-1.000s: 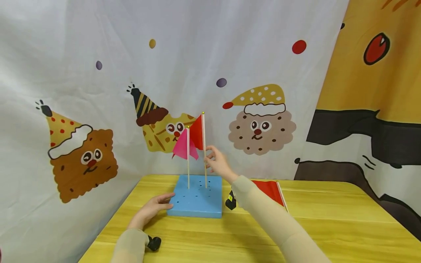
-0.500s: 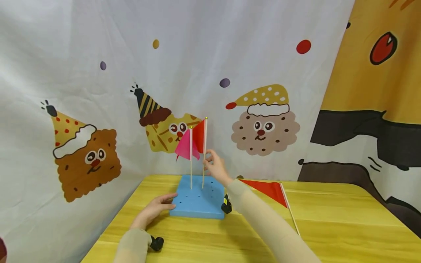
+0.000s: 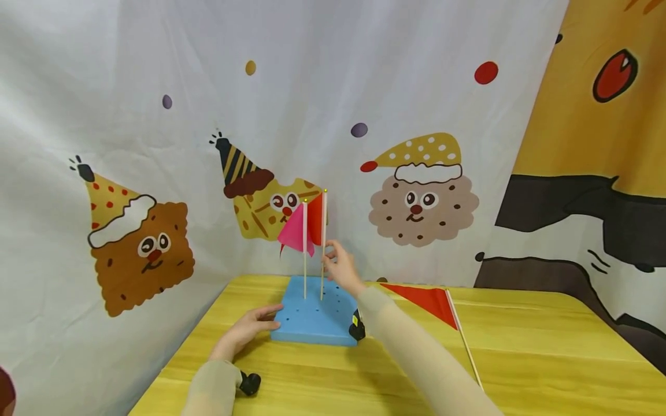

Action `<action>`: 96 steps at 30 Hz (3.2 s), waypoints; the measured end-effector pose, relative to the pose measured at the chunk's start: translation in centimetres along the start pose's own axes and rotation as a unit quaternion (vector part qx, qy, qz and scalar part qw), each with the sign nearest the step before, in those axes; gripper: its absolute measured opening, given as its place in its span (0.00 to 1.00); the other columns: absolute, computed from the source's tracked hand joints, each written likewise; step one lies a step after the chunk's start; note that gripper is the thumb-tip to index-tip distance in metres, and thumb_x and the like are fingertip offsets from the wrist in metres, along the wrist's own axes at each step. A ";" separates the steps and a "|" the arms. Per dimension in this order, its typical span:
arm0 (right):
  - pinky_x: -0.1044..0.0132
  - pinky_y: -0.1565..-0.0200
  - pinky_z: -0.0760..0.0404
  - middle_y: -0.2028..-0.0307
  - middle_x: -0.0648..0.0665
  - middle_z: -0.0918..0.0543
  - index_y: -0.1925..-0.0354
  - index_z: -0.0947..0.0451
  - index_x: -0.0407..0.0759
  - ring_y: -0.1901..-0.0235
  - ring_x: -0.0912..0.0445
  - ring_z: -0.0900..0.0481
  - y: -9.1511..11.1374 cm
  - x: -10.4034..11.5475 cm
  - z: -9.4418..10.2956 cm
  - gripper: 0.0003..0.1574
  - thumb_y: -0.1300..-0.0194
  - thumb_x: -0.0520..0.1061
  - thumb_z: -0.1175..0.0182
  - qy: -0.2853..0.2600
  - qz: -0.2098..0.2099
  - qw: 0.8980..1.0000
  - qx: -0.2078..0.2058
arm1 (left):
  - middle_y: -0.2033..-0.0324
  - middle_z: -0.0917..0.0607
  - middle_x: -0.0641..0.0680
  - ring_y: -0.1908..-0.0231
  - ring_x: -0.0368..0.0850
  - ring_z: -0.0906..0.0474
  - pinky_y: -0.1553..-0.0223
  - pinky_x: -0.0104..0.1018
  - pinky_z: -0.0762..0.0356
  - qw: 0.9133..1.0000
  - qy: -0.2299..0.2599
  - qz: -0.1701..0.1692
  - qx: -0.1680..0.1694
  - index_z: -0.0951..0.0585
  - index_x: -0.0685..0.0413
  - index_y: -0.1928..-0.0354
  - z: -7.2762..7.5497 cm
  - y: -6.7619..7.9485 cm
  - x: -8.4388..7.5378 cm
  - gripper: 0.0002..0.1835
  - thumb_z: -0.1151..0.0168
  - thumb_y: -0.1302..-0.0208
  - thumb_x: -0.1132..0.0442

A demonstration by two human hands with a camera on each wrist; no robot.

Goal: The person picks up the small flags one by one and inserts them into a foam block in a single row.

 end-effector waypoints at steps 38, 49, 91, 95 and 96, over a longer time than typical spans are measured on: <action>0.53 0.67 0.16 0.56 0.37 0.18 0.40 0.28 0.42 0.59 0.40 0.18 4.2 -2.2 4.9 0.21 0.30 0.40 0.42 -0.008 -0.037 0.999 0.015 | 0.32 0.35 0.63 0.33 0.67 0.41 0.37 0.60 0.39 1.000 0.005 0.016 0.006 0.32 0.56 0.30 0.1 -0.5 0.2 0.32 0.37 0.34 0.56; 0.50 0.64 0.16 0.57 0.37 0.18 0.44 0.27 0.34 0.62 0.42 0.16 11.3 -4.1 16.6 0.21 0.31 0.42 0.40 -0.009 -0.118 0.993 -0.019 | 0.32 0.35 0.65 0.34 0.68 0.42 0.38 0.62 0.39 0.999 0.017 0.023 0.013 0.33 0.58 0.30 -0.1 -0.5 0.2 0.32 0.37 0.33 0.56; 0.69 0.86 0.36 0.89 0.50 0.38 0.87 0.39 0.48 0.89 0.59 0.42 21.6 -11.8 25.8 0.29 0.49 0.45 0.28 0.159 -0.332 0.930 0.012 | 0.31 0.39 0.69 0.33 0.70 0.45 0.36 0.64 0.43 0.999 0.020 0.030 0.026 0.36 0.61 0.29 -0.2 -0.6 0.5 0.34 0.38 0.32 0.56; 0.70 0.88 0.41 0.91 0.52 0.43 0.89 0.43 0.50 0.89 0.60 0.48 21.1 -11.8 25.6 0.31 0.51 0.43 0.29 0.178 -0.318 0.931 0.016 | 0.31 0.39 0.70 0.33 0.70 0.46 0.36 0.64 0.44 0.999 0.026 0.027 0.026 0.37 0.62 0.28 -0.2 -0.4 0.2 0.34 0.38 0.32 0.57; 0.70 0.88 0.41 0.91 0.52 0.43 0.90 0.43 0.51 0.89 0.60 0.49 21.0 -11.9 25.6 0.31 0.51 0.42 0.29 0.182 -0.316 0.931 0.014 | 0.31 0.39 0.70 0.32 0.70 0.46 0.36 0.64 0.44 0.999 0.028 0.027 0.024 0.37 0.62 0.28 -0.1 -0.4 0.2 0.35 0.38 0.32 0.57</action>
Point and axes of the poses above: each hand's wrist, its own y-axis away from the middle knuckle, its own z-axis out of the back of the hand, x = y × z, the point moved 7 cm from there along -y, towards the middle knuckle
